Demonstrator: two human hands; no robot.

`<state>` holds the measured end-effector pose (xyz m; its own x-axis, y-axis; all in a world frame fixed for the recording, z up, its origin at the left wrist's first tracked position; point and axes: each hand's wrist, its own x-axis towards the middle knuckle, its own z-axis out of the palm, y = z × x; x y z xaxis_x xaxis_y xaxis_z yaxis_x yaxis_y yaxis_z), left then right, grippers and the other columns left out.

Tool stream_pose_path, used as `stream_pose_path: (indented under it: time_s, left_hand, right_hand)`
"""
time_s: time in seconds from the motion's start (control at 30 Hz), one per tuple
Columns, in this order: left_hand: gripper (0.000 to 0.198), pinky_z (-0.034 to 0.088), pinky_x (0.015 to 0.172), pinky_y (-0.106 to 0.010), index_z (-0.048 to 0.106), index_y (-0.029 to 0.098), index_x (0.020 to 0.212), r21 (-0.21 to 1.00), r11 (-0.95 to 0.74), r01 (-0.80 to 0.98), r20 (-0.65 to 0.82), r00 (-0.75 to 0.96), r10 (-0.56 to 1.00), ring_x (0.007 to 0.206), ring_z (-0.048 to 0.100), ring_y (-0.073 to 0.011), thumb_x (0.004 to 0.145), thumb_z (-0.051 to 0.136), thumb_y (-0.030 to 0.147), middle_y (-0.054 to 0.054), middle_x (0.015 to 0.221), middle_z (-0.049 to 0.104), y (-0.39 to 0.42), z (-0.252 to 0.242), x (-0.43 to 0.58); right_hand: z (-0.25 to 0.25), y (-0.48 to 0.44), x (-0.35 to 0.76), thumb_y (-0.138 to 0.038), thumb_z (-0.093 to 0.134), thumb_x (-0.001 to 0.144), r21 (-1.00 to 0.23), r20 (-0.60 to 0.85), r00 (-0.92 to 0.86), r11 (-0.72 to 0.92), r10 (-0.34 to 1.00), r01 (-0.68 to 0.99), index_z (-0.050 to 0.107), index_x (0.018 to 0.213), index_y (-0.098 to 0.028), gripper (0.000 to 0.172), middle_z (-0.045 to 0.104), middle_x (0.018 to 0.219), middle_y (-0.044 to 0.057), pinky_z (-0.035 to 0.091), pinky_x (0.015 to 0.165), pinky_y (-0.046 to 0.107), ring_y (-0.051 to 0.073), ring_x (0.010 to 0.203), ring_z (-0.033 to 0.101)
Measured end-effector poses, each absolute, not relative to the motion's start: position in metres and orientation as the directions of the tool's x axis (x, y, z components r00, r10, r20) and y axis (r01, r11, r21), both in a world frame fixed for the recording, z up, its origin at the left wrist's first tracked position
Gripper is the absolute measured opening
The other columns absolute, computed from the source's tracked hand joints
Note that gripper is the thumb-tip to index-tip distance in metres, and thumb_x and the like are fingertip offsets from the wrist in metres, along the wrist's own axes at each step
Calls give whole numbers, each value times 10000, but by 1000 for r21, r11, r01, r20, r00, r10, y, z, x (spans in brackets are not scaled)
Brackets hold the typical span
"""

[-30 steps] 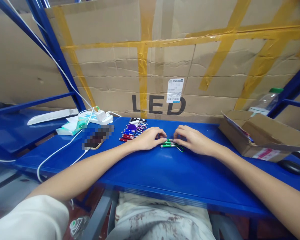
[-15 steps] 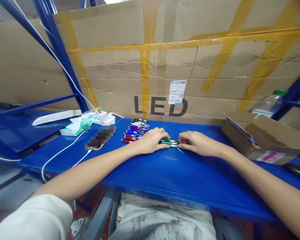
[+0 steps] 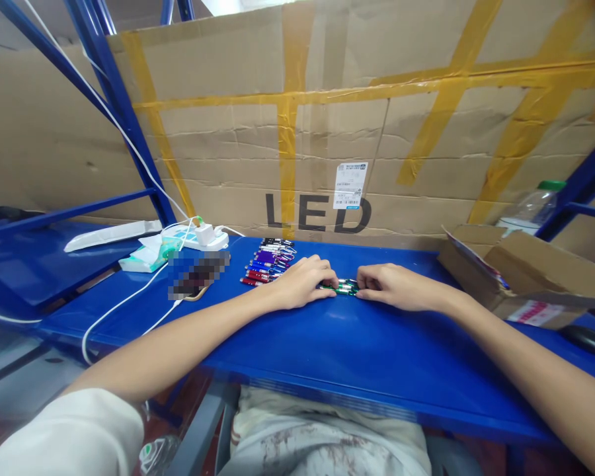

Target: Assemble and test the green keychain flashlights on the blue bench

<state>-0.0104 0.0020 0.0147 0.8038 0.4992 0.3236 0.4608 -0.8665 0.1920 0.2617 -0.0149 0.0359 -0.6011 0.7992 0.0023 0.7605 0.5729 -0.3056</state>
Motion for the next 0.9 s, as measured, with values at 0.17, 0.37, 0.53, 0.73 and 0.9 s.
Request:
stream_pose_path:
  time_s: [0.17,0.37,0.53,0.73,0.9]
  left_hand:
    - [158,446,923,-384,726,204,1090,183,-864,469,333,797,504,1065,580,-257,1031,682,344,-73,1108,719,2,14,-10]
    - [156,440,893,-377,706,196,1068,175,-856,487,334,788,517,1031,582,-252,1033,680,347,-68,1083,721,3,13,-10]
    - [179,445,893,-367,693,183,1074,160,-855,493,327,791,517,1030,580,-256,1031,680,356,-81,1094,709,3,12,-10]
    - [173,440,960,-359,697,205,1087,178,-895,409,308,841,446,1059,594,-249,1041,666,369,-70,1101,714,1,13,-10]
    - [252,442,912,-364,709,196,1084,156,-885,439,284,838,466,1011,615,-254,1027,679,440,-67,1023,720,-1,15,-9]
  right_hand:
    - [35,-13,266,-436,607,973,-257,31,-585,573,810,779,619,894,-242,209,740,864,59,418,655,350,235,730,634]
    - [35,-11,268,-415,541,994,-227,96,-573,578,814,784,578,840,-242,235,736,873,72,438,680,363,235,734,625]
    - [33,-14,260,-426,502,1042,-281,173,-649,669,741,688,629,955,-233,247,713,967,82,467,777,375,251,854,643]
    - [27,-20,247,-461,549,1052,-331,146,-744,741,652,584,650,941,-222,282,661,974,79,480,803,371,245,872,631]
    - [25,-20,247,-407,582,1038,-351,129,-763,749,634,563,626,947,-220,213,660,953,71,468,817,377,251,891,615]
